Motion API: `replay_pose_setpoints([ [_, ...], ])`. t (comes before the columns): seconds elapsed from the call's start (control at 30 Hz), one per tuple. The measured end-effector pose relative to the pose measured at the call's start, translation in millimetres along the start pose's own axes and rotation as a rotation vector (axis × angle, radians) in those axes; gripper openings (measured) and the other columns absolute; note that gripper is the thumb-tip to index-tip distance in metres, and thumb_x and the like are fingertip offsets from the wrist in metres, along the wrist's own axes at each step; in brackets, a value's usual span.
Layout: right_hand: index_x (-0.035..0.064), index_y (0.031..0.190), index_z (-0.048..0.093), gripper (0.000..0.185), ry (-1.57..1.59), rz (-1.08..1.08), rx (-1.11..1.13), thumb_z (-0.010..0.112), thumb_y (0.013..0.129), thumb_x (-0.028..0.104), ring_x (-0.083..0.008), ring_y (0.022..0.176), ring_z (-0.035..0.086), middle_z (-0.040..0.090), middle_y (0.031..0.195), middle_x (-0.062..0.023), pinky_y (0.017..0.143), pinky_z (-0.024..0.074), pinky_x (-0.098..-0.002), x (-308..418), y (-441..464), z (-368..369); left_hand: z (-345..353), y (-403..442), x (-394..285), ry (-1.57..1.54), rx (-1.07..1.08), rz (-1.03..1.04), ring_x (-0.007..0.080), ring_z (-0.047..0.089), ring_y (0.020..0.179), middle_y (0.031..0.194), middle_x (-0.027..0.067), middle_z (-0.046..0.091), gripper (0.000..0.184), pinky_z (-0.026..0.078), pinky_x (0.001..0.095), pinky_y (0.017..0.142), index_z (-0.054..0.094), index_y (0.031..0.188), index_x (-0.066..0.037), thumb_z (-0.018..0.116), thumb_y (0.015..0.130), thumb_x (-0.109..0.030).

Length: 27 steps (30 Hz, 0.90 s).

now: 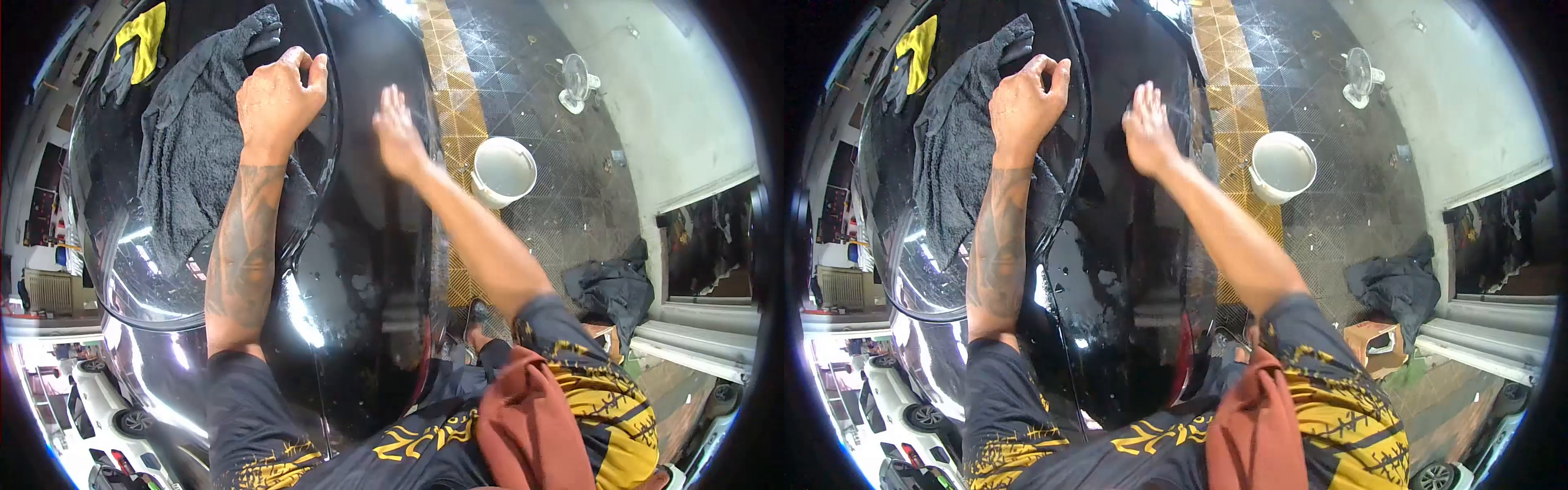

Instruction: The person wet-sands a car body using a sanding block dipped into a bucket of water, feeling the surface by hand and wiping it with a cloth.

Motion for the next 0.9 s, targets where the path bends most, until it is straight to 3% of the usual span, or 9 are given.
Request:
replay_pose_setpoints([
  [0.13,-0.0177,0.143,0.032,0.051,-0.137,0.013,0.004,0.036,0.101,0.012,-0.0529,0.148,0.019,0.02,0.155,-0.0399,0.118,0.0249,-0.0584,-1.8,4.4,5.1,-1.8,1.4,-3.1,0.005,0.053,-0.006,0.0368,0.072,0.074,0.074,0.0168,0.072,0.033,0.056,0.0471,0.07,0.072,0.089,-0.01,0.06,0.094,-0.04],
  [0.23,-0.0087,0.156,0.012,0.063,0.093,-0.054,0.107,0.037,0.103,0.014,-0.049,0.151,0.011,0.008,0.163,-0.0331,0.122,0.0163,-0.0553,43.2,-99.7,-13.0,-0.7,1.0,-1.0,0.004,0.054,-0.029,0.0373,0.071,0.073,0.074,0.0169,0.072,0.032,0.056,0.0469,0.069,0.072,0.088,-0.01,0.06,0.094,-0.04],
  [0.43,-0.0109,0.153,0.02,0.06,0.165,0.082,0.028,0.04,0.1,0.01,-0.0485,0.15,0.014,0.016,0.16,-0.0351,0.123,0.0168,-0.0506,-48.7,13.1,3.0,0.2,0.9,-1.0,0.017,0.064,-0.018,0.0379,0.071,0.072,0.073,0.0171,0.071,0.032,0.055,0.0469,0.068,0.071,0.086,-0.01,0.061,0.094,-0.04],
  [0.5,-0.0098,0.153,0.021,0.06,0.254,0.155,0.003,0.04,0.098,0.007,-0.0488,0.15,0.014,0.015,0.161,-0.0344,0.123,0.0165,-0.0494,-38.8,2.7,3.3,0.3,1.9,-1.6,0.013,0.045,-0.015,0.0378,0.07,0.07,0.072,0.0167,0.071,0.032,0.055,0.0471,0.068,0.071,0.085,-0.01,0.062,0.093,-0.04],
  [0.57,-0.0105,0.154,0.02,0.064,0.125,-0.051,0.043,0.041,0.095,0.004,-0.0479,0.151,0.012,0.012,0.162,-0.0334,0.124,0.0147,-0.0498,15.0,-62.8,-15.4,-2.7,3.2,-5.7,0.008,0.058,-0.028,0.0378,0.07,0.069,0.071,0.0168,0.071,0.032,0.055,0.0469,0.067,0.071,0.084,-0.01,0.062,0.093,-0.039],
  [0.63,-0.0123,0.154,0.018,0.066,0.27,0.003,0.144,0.04,0.093,0.003,-0.0467,0.152,0.01,0.01,0.162,-0.0331,0.124,0.0139,-0.0499,53.4,-123.3,-33.2,1.4,1.4,-0.7,0.009,0.077,-0.069,0.0377,0.07,0.069,0.07,0.0168,0.07,0.032,0.055,0.0466,0.066,0.071,0.084,-0.01,0.063,0.093,-0.039],
  [0.7,-0.0132,0.154,0.016,0.067,0.309,-0.029,0.15,0.04,0.093,0.004,-0.0466,0.152,0.01,0.009,0.162,-0.0332,0.124,0.0138,-0.0502,30.3,-114.1,-24.6,1.3,1.2,-1.1,0.015,-0.009,0.037,0.0322,0.068,0.062,0.064,0.0114,0.067,0.032,0.051,0.0441,0.06,0.072,0.087,-0.01,0.064,0.094,-0.04],
  [0.8,-0.0126,0.153,0.017,0.062,0.221,-0.09,0.038,0.036,0.096,0.002,-0.0442,0.152,0.012,0.014,0.161,-0.034,0.125,0.0132,-0.0457,-29.5,-42.7,-12.7,0.1,1.4,-2.6,0.007,0.036,-0.017,0.0372,0.07,0.067,0.068,0.0166,0.07,0.031,0.054,0.0458,0.063,0.071,0.083,-0.011,0.063,0.093,-0.039],
  [0.9,-0.0065,0.155,0.02,0.057,0.279,0.071,0.014,0.035,0.101,0.004,-0.0446,0.152,0.013,0.015,0.162,-0.032,0.125,0.0137,-0.0456,-47.6,-7.5,-8.6,-1.2,1.7,-4.3,0.035,0.026,-0.027,0.037,0.07,0.067,0.068,0.0165,0.07,0.031,0.054,0.0459,0.063,0.071,0.082,-0.011,0.064,0.093,-0.039],
])
Point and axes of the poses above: each hand's wrist, its own y-axis towards the middle knuckle, its own z-axis out of the palm, x = y × z, the point moved 6 cm from there along y, towards the middle knuckle
